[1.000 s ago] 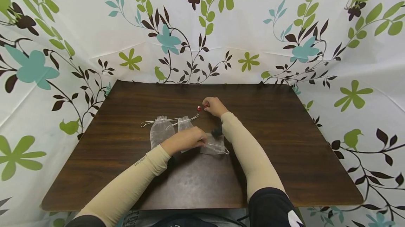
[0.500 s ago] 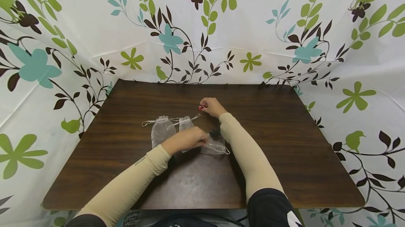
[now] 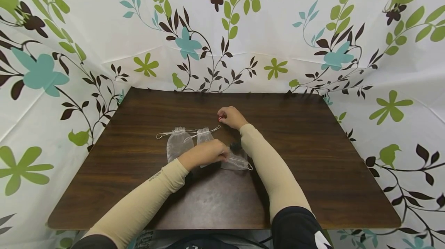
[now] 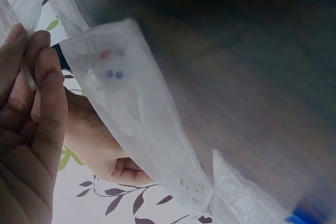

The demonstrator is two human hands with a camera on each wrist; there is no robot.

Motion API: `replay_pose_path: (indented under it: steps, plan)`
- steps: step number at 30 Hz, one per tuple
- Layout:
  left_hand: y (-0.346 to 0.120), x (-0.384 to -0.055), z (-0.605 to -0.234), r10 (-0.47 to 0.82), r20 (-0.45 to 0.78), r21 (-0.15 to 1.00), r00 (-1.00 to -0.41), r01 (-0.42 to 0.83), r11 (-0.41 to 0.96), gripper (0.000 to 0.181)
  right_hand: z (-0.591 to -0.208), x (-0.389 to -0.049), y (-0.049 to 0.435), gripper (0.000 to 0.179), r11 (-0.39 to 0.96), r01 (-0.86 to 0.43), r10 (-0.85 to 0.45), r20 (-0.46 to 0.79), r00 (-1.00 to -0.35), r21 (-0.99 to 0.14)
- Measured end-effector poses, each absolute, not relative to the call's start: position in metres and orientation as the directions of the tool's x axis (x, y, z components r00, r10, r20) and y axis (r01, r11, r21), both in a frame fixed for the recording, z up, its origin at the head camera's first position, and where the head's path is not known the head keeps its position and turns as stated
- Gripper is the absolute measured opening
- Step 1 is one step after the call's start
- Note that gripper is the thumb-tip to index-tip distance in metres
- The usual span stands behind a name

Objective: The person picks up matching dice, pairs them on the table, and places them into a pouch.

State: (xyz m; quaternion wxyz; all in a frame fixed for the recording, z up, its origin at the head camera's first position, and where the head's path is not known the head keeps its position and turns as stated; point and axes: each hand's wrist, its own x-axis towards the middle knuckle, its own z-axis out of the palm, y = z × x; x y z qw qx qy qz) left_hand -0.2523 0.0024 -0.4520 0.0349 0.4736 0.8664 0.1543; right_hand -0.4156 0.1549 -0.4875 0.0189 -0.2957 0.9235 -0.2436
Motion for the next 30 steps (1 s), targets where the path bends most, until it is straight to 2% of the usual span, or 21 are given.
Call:
replay_pose_path:
  steps: [10,19,30]
  plan:
    - [0.007,-0.252,-0.451,0.84,0.093,0.318,-0.535,0.816,0.484,0.005,-0.484,-0.411,0.161,0.018,0.719,-0.547,-0.545,0.142,-0.827,-0.428]
    - [0.009,-0.254,-0.449,0.824,0.089,0.344,-0.559,0.794,0.502,0.007,-0.445,-0.4,0.172,0.022,0.672,-0.593,-0.546,0.243,-0.802,-0.443]
    - [0.009,-0.258,-0.448,0.82,0.105,0.368,-0.563,0.788,0.494,0.009,-0.387,-0.346,0.198,0.024,0.613,-0.657,-0.563,0.342,-0.753,-0.438]
